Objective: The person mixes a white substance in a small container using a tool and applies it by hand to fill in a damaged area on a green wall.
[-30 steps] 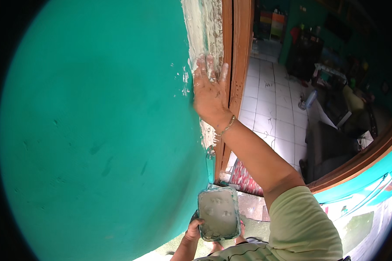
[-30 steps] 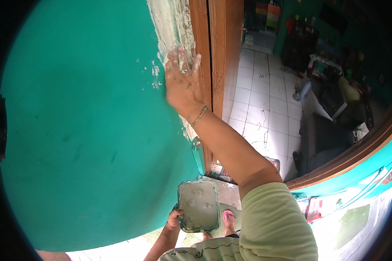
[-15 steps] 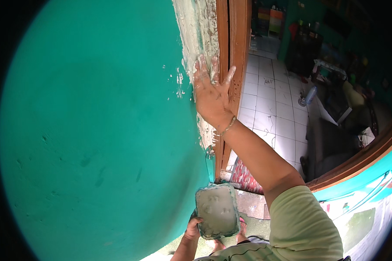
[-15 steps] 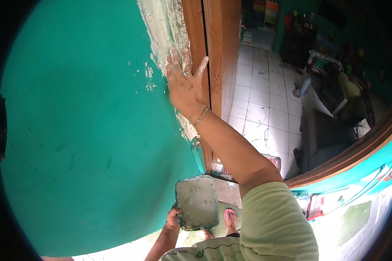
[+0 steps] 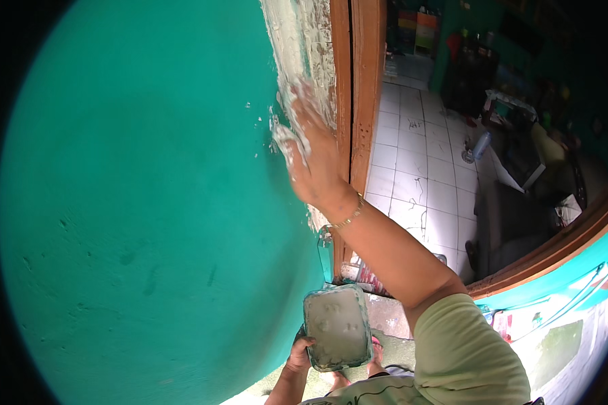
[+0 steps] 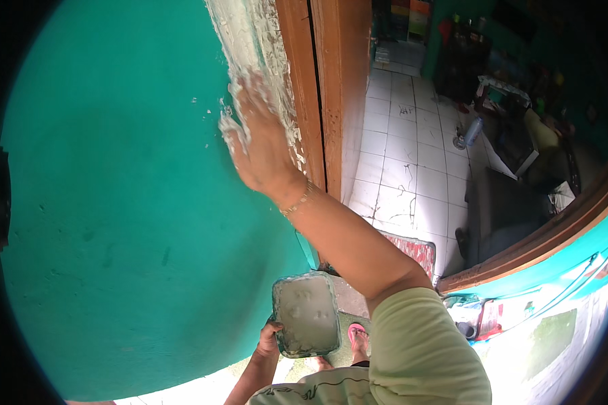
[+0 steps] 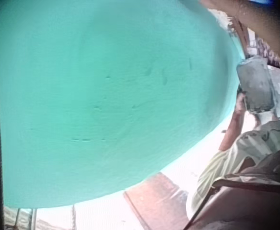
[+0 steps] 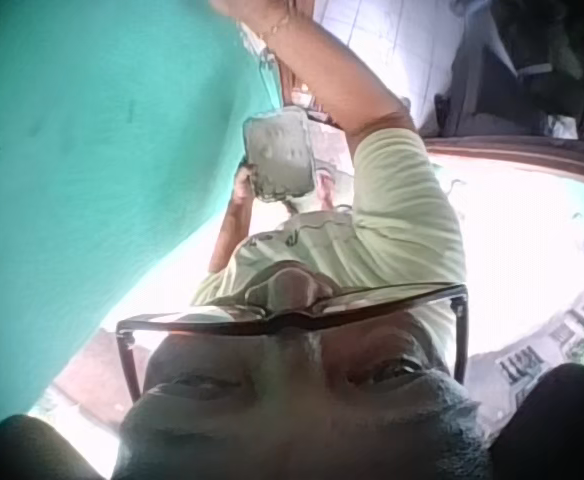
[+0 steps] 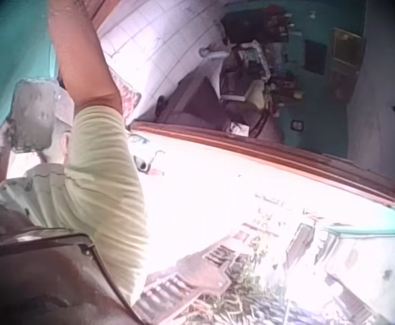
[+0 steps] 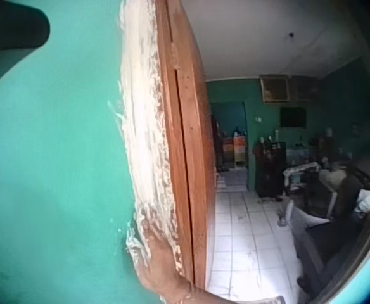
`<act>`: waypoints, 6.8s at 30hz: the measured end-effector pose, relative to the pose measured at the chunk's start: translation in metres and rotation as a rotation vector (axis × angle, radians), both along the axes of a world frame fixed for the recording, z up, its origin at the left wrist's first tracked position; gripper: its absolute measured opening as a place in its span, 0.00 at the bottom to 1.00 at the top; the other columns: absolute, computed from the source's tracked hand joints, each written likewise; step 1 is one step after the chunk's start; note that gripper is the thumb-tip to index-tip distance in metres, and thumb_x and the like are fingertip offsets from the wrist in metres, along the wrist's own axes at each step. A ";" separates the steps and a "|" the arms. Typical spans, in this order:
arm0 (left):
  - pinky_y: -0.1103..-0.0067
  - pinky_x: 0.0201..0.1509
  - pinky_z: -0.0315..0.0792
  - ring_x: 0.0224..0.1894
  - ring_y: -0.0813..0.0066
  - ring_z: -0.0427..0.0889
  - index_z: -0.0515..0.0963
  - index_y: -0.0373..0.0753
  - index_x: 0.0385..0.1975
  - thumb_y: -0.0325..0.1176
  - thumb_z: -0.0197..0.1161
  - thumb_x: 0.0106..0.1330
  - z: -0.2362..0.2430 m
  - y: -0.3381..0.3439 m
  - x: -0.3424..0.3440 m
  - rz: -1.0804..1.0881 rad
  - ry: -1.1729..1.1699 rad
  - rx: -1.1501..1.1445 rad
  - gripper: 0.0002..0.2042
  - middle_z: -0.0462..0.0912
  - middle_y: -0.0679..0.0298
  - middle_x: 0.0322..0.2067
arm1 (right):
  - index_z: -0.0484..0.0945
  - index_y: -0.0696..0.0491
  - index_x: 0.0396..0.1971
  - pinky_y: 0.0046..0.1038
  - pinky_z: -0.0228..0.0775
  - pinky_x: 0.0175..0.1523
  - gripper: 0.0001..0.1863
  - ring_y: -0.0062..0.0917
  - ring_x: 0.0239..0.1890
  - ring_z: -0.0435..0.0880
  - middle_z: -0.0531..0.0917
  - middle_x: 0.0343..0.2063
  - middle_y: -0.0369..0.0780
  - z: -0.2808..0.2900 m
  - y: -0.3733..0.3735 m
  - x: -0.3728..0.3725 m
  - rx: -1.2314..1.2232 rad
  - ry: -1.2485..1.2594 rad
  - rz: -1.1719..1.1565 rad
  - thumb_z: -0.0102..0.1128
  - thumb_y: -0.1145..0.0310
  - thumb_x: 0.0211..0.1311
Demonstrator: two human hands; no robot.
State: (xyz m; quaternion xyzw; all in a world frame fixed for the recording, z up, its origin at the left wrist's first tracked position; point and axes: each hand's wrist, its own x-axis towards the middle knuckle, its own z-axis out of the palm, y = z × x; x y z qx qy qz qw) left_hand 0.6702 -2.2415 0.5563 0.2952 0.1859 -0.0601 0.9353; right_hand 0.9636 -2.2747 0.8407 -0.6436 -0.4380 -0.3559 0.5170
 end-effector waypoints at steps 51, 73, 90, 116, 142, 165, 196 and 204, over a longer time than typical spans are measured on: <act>0.64 0.57 0.72 0.51 0.58 0.77 0.67 0.32 0.58 0.31 0.59 0.49 -0.003 -0.005 0.000 0.047 -0.013 0.066 0.31 0.76 0.54 0.50 | 0.78 0.57 0.39 0.38 0.74 0.45 0.16 0.42 0.42 0.80 0.78 0.42 0.44 -0.070 -0.002 0.056 -0.069 0.129 -0.562 0.60 0.78 0.45; 0.63 0.58 0.72 0.52 0.57 0.76 0.66 0.32 0.59 0.31 0.59 0.47 0.002 -0.005 0.003 0.025 -0.023 0.111 0.32 0.76 0.53 0.51 | 0.74 0.64 0.52 0.37 0.63 0.65 0.21 0.48 0.59 0.72 0.74 0.56 0.55 -0.118 -0.043 0.024 -0.095 0.510 -0.077 0.53 0.77 0.57; 0.63 0.57 0.73 0.51 0.57 0.77 0.67 0.33 0.58 0.31 0.59 0.46 -0.002 -0.005 0.003 0.031 -0.025 0.034 0.32 0.76 0.54 0.50 | 0.62 0.63 0.62 0.35 0.53 0.71 0.28 0.46 0.68 0.60 0.60 0.66 0.54 -0.124 -0.047 0.028 -0.146 0.483 0.126 0.52 0.74 0.62; 0.64 0.56 0.73 0.50 0.58 0.78 0.69 0.32 0.56 0.31 0.59 0.46 -0.005 -0.006 0.001 0.033 -0.033 0.055 0.31 0.77 0.54 0.49 | 0.68 0.63 0.59 0.43 0.39 0.75 0.25 0.35 0.70 0.57 0.65 0.64 0.48 -0.019 -0.075 0.064 -0.927 -0.682 -0.654 0.44 0.72 0.61; 0.66 0.59 0.71 0.53 0.60 0.75 0.64 0.32 0.60 0.33 0.57 0.48 -0.006 -0.025 0.007 0.093 -0.049 0.099 0.33 0.74 0.53 0.52 | 0.67 0.63 0.59 0.46 0.39 0.75 0.27 0.39 0.69 0.60 0.66 0.63 0.49 -0.133 -0.082 0.054 -1.073 -1.082 -1.019 0.48 0.72 0.57; 0.66 0.57 0.72 0.51 0.60 0.76 0.67 0.32 0.57 0.32 0.58 0.48 -0.029 -0.025 0.016 0.134 -0.126 -0.024 0.31 0.77 0.56 0.49 | 0.60 0.63 0.63 0.35 0.52 0.71 0.31 0.42 0.70 0.58 0.58 0.68 0.52 -0.030 -0.024 0.044 -0.190 0.080 0.287 0.52 0.82 0.58; 0.65 0.59 0.71 0.53 0.60 0.76 0.67 0.32 0.59 0.32 0.58 0.51 -0.012 -0.036 0.033 0.134 -0.218 -0.123 0.31 0.77 0.55 0.51 | 0.64 0.64 0.62 0.37 0.53 0.71 0.29 0.47 0.65 0.64 0.67 0.62 0.55 0.201 0.019 0.011 -0.022 -0.593 0.120 0.54 0.75 0.58; 0.61 0.57 0.72 0.51 0.57 0.78 0.69 0.32 0.57 0.36 0.59 0.52 0.002 -0.024 0.051 0.080 -0.175 -0.051 0.29 0.78 0.53 0.49 | 0.58 0.66 0.64 0.36 0.49 0.72 0.31 0.45 0.68 0.59 0.63 0.64 0.56 0.154 0.045 0.017 -0.078 -0.397 0.009 0.54 0.70 0.63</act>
